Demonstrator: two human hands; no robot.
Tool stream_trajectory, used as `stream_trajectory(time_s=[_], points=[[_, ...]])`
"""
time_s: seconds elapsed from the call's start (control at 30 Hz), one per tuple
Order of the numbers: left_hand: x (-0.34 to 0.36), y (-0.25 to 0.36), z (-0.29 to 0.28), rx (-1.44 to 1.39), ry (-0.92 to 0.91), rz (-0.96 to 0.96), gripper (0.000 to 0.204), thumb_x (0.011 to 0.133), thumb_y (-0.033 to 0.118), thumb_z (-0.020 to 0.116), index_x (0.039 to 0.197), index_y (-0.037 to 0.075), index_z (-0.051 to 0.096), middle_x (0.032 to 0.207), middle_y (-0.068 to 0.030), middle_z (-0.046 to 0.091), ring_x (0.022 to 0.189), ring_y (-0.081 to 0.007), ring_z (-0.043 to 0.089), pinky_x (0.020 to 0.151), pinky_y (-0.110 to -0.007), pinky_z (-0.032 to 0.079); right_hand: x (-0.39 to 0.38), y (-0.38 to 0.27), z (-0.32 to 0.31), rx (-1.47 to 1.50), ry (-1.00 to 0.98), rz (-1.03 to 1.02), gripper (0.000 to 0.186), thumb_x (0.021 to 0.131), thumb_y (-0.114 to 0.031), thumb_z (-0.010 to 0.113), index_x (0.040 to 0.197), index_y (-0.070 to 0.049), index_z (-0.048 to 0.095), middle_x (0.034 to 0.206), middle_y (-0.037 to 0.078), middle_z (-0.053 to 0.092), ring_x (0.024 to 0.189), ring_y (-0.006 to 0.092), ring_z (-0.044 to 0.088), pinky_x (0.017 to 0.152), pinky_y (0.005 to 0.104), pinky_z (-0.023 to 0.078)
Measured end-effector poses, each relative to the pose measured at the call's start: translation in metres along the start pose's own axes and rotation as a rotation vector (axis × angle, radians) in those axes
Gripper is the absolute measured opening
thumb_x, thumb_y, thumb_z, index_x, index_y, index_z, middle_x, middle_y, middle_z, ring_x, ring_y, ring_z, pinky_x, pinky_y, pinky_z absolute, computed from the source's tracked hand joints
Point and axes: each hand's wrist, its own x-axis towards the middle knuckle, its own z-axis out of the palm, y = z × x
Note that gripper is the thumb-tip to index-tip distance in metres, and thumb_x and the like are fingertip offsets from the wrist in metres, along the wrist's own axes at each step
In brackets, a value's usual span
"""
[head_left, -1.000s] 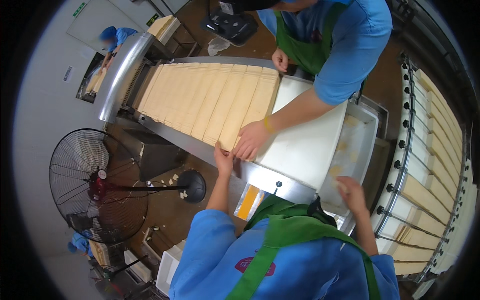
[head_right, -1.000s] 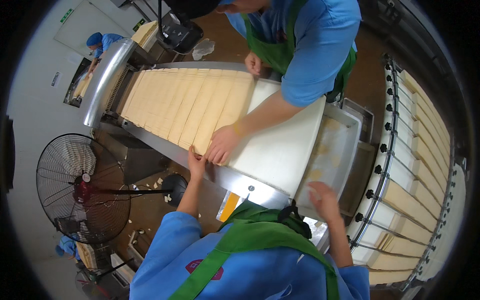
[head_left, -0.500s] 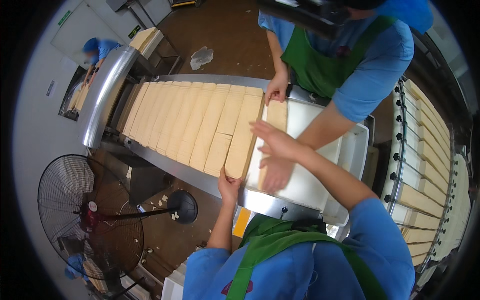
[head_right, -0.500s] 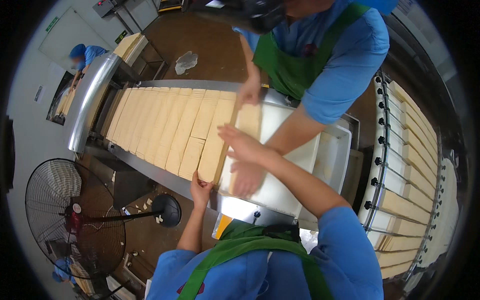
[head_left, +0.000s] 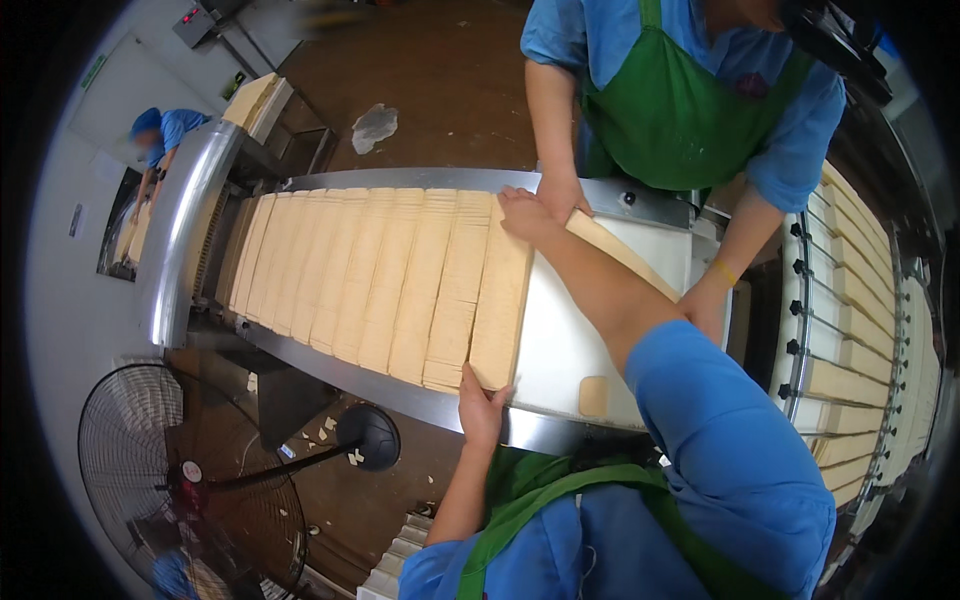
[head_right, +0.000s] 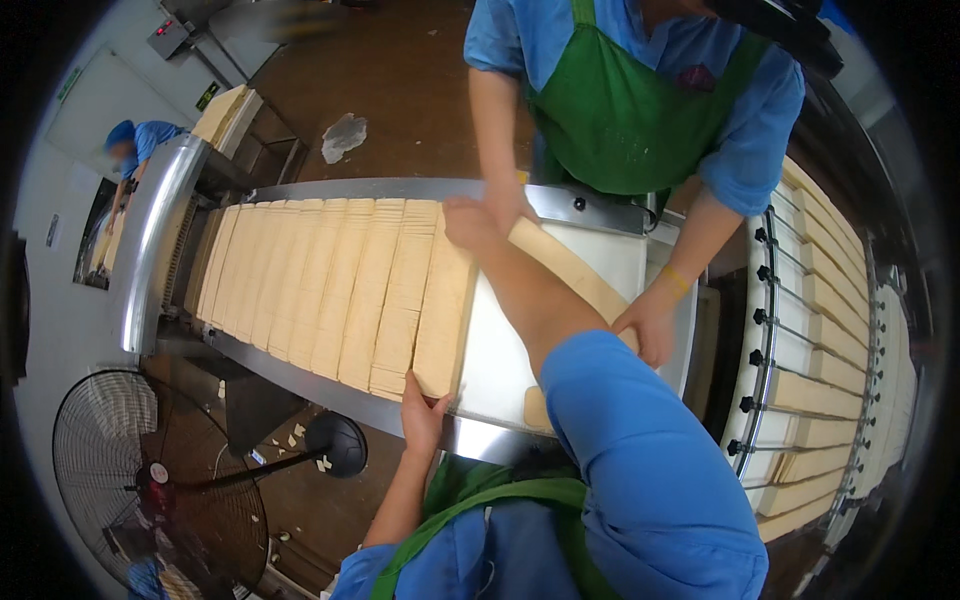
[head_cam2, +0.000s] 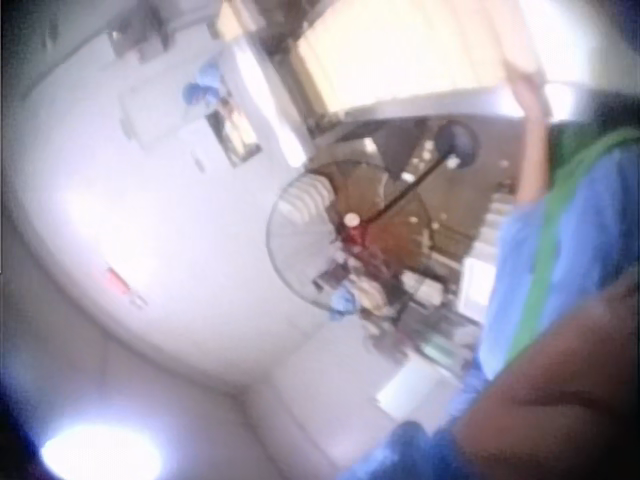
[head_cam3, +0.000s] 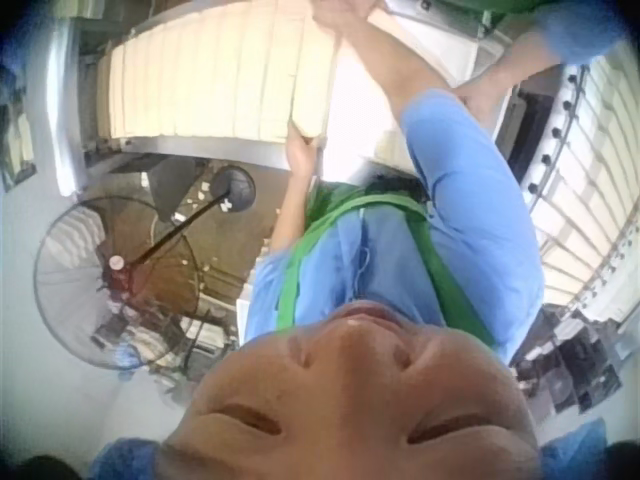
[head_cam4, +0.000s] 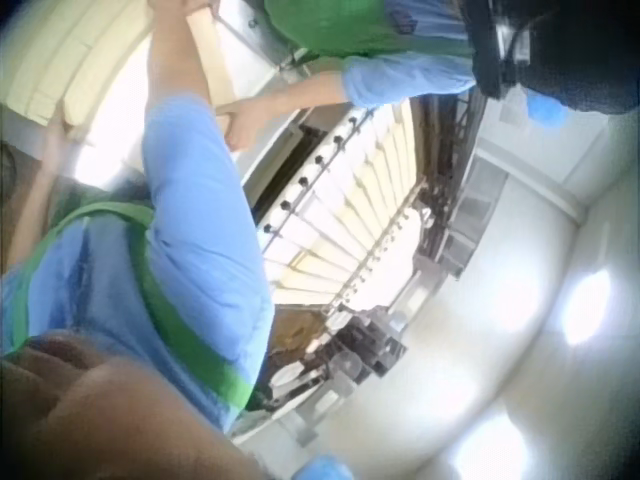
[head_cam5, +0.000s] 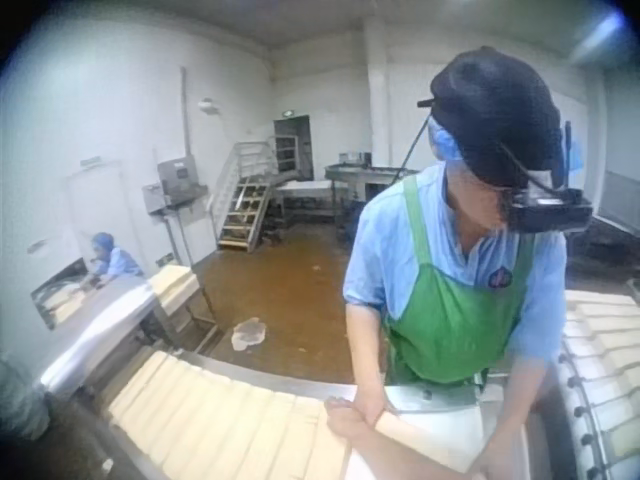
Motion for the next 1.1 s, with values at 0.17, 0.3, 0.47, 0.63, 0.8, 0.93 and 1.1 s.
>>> stream_trajectory(time_s=[0.17, 0.3, 0.47, 0.63, 0.8, 0.93, 1.1], points=[[0.004, -0.022, 0.007, 0.009, -0.085, -0.034, 0.087, 0.069, 0.022, 0.079, 0.134, -0.011, 0.031, 0.108, -0.0303, 0.054, 0.099, -0.0426, 0.054, 0.085, -0.042, 0.045, -0.024, -0.016, -0.016, -0.060, 0.048, 0.153, 0.039, 0.076, -0.024, 0.061, 0.109, -0.003, 0.057, 0.115, 0.011, 0.053, 0.110, 0.0283, 0.048, 0.092, 0.0475, 0.039], [0.006, -0.007, 0.002, 0.167, -0.140, 0.038, 0.091, 0.067, 0.022, 0.078, 0.137, -0.007, 0.028, 0.117, -0.0321, 0.050, 0.109, -0.0458, 0.049, 0.093, -0.044, 0.042, -0.063, 0.014, -0.024, -0.227, 0.180, 0.183, 0.047, 0.072, -0.037, 0.070, 0.106, -0.006, 0.061, 0.113, 0.009, 0.055, 0.111, 0.0246, 0.048, 0.093, 0.0504, 0.034], [0.008, 0.002, -0.001, 0.284, -0.247, 0.251, 0.090, 0.065, 0.019, 0.078, 0.138, -0.002, 0.030, 0.116, -0.0304, 0.050, 0.106, -0.0445, 0.051, 0.091, -0.044, 0.043, -0.174, 0.058, -0.052, -0.129, 0.264, 0.348, 0.052, 0.065, -0.042, 0.075, 0.102, -0.008, 0.062, 0.107, 0.006, 0.052, 0.104, 0.0208, 0.049, 0.091, 0.0453, 0.034], [0.018, -0.001, 0.007, 0.375, -0.368, 0.373, 0.099, 0.062, 0.021, 0.082, 0.141, 0.004, 0.023, 0.117, -0.0328, 0.044, 0.107, -0.0478, 0.048, 0.091, -0.045, 0.043, -0.289, 0.090, -0.021, 0.428, 0.455, 0.548, 0.077, 0.065, -0.034, 0.079, 0.123, -0.003, 0.040, 0.116, 0.016, 0.052, 0.106, 0.0329, 0.053, 0.094, 0.0489, 0.035], [0.016, 0.025, 0.025, 0.521, -0.272, 0.270, 0.102, 0.058, 0.027, 0.085, 0.138, 0.009, 0.025, 0.119, -0.0347, 0.039, 0.106, -0.0474, 0.049, 0.088, -0.048, 0.044, -0.377, 0.046, -0.031, 0.415, 0.265, 0.501, 0.104, 0.060, -0.032, 0.083, 0.142, -0.012, 0.021, 0.129, 0.030, 0.036, 0.107, 0.0420, 0.052, 0.092, 0.0431, 0.044], [0.016, 0.060, 0.040, 0.517, -0.402, 0.293, 0.098, 0.058, 0.027, 0.084, 0.136, 0.012, 0.027, 0.117, -0.0315, 0.042, 0.103, -0.0452, 0.051, 0.086, -0.048, 0.045, -0.417, 0.069, -0.046, 0.388, 0.183, 0.585, 0.101, 0.052, -0.036, 0.085, 0.137, -0.013, 0.035, 0.114, 0.023, 0.042, 0.100, 0.0372, 0.056, 0.081, 0.0405, 0.050], [-0.024, 0.178, 0.090, 0.457, -0.225, 0.413, 0.090, 0.061, 0.026, 0.082, 0.134, 0.018, 0.031, 0.114, -0.0251, 0.045, 0.102, -0.0436, 0.053, 0.083, -0.047, 0.047, -0.481, 0.147, -0.086, 0.338, 0.552, 0.583, 0.099, 0.051, -0.038, 0.085, 0.136, -0.015, 0.038, 0.118, 0.023, 0.044, 0.100, 0.0364, 0.056, 0.083, 0.0416, 0.047]])
